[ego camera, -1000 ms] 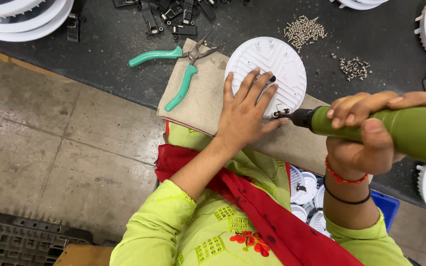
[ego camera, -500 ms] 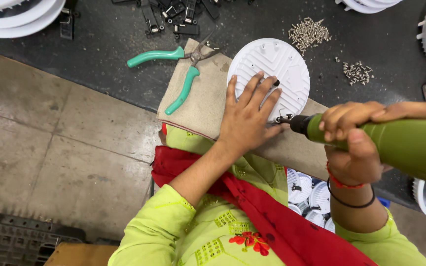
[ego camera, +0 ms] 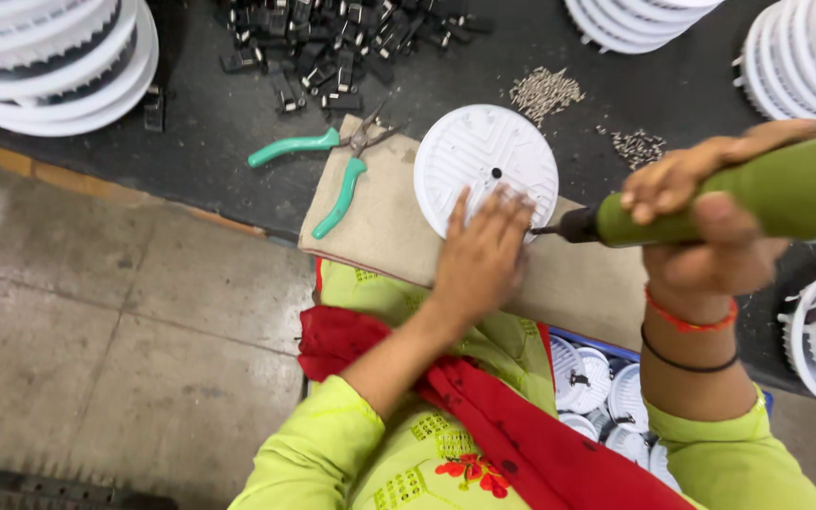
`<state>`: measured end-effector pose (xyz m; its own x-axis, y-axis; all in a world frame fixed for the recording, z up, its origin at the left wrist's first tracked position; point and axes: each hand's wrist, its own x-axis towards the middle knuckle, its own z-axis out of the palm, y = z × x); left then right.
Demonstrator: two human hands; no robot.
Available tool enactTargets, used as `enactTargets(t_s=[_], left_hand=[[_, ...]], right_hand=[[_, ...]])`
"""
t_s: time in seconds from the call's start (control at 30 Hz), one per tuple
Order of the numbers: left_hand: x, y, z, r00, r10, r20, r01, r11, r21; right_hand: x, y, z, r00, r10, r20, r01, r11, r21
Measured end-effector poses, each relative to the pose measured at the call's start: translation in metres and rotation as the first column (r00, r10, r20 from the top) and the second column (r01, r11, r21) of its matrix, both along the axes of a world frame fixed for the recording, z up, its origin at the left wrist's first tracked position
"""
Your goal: The person attaches black mounting brackets to white round light fixture bases at a workbench. They pick a bracket and screws, hold the bracket against the base, and drive the screws in with a green electric screwdriver, repeating the process on multiple bases and setting finished bases aside.
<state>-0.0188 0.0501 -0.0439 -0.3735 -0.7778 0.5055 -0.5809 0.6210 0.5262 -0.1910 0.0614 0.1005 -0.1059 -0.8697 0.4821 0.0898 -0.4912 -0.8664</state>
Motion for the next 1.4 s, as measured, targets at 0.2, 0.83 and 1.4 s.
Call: enactTargets(t_s=[0.2, 0.83, 1.4], left_hand=[[0.024, 0.026, -0.005, 0.956, -0.191, -0.221, 0.218, 0.97, 0.104], [0.047, -0.142, -0.007, 0.936, -0.157, -0.314, 0.271, 0.891, 0.364], [0.081, -0.168, 0.009, 0.964, 0.223, -0.145, -0.209, 0.972, 0.103]], right_hand=[[-0.027, 0.013, 0.025, 0.991, -0.126, 0.047, 0.128, 0.991, -0.036], [-0.003, 0.022, -0.035, 0.985, -0.101, 0.143, 0.106, 0.994, -0.028], [0.003, 0.025, -0.059, 0.995, -0.062, 0.073, 0.06, 0.998, 0.031]])
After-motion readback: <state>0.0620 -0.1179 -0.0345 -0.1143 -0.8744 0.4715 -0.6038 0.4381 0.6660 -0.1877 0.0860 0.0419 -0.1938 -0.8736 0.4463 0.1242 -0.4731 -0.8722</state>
